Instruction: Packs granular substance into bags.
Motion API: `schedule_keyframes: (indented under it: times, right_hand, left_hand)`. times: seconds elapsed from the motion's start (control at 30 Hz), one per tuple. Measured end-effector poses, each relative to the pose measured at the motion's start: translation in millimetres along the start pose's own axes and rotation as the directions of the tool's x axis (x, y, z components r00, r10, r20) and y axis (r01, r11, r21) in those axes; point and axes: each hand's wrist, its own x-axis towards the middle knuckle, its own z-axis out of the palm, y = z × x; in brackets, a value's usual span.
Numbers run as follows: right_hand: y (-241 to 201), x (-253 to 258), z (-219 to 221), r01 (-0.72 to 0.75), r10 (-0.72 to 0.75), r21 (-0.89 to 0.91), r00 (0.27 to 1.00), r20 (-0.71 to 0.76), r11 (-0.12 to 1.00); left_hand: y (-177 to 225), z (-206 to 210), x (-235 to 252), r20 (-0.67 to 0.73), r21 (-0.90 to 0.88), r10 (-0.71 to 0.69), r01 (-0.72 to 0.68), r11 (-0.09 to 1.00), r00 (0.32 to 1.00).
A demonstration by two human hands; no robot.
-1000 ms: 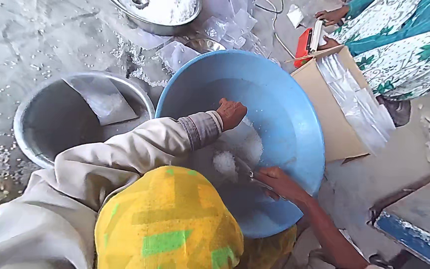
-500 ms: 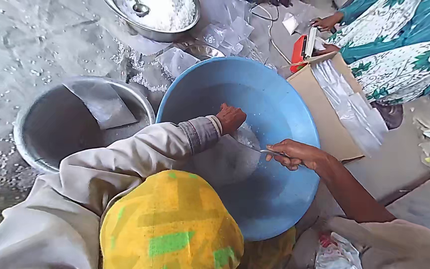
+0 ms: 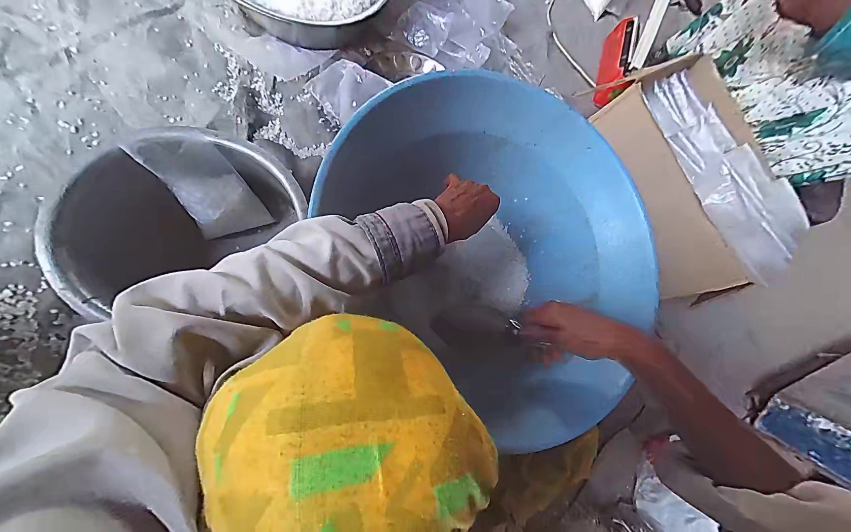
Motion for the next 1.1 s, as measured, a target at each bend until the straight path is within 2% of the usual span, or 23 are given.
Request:
schedule_keyframes:
  times: [0.07,0.13,0.2,0.3,0.37,0.53,0.6,0.67,0.7,0.73,0.8,0.87,0.97,1.1]
  right_hand:
    - [-23,20,14,-0.111,0.089,-0.229,0.99,-0.105,0.967]
    - [-39,44,27,-0.201,0.127,-0.367,0.968,-0.218,0.908]
    - [-39,70,38,-0.175,0.04,-0.428,0.952,-0.305,0.886]
    - [-27,113,43,-0.045,-0.096,-0.44,0.952,-0.292,0.897]
    - [-24,126,39,-0.022,-0.075,-0.371,0.967,-0.245,0.928]
    - [-11,115,36,-0.043,0.036,-0.109,0.997,-0.064,0.993]
    - [-6,104,35,-0.023,0.019,-0.143,0.999,-0.028,0.989]
    - [1,89,33,0.084,-0.078,-0.239,0.996,0.031,0.968]
    - [7,79,34,0.14,-0.142,-0.222,0.99,0.004,0.965]
    - [13,68,36,0.144,-0.153,-0.128,0.986,-0.06,0.981]
    - [23,46,41,0.127,-0.098,0.179,0.982,-0.16,0.976]
    - [29,24,44,0.138,-0.056,0.42,0.978,-0.203,0.897]
    - [32,-4,50,0.23,-0.032,0.518,0.931,-0.364,0.824]
    - [27,-17,54,0.283,0.1,0.531,0.808,-0.581,0.799]
  left_hand:
    - [0,-2,0,0.003,-0.003,-0.01,0.01,1.0,1.0]
    - [0,-2,0,0.006,-0.011,-0.013,0.013,1.0,1.0]
    - [0,-3,-1,0.019,-0.005,-0.013,0.013,1.0,1.0]
    - [2,-3,-1,0.021,0.018,-0.009,0.009,1.0,1.0]
    - [2,-3,-2,0.011,0.015,-0.006,0.006,1.0,1.0]
    - [3,-5,-3,0.019,0.01,0.006,-0.006,1.0,1.0]
    - [2,-4,-2,0.025,0.013,0.004,-0.004,1.0,1.0]
    - [0,-3,-1,0.032,0.005,0.01,-0.01,1.0,0.999]
    - [-2,-2,0,0.033,0.001,0.014,-0.014,1.0,0.999]
    - [-3,-2,1,0.034,-0.002,0.019,-0.018,1.0,0.999]
    - [-4,-1,2,0.033,-0.014,0.03,-0.029,0.999,0.999]
    - [-4,-1,3,0.036,-0.02,0.021,-0.021,1.0,0.999]
    - [-4,-2,3,0.039,-0.021,-0.005,0.006,1.0,0.999]
    - [-5,-2,3,0.03,-0.039,-0.013,0.014,0.999,0.999]
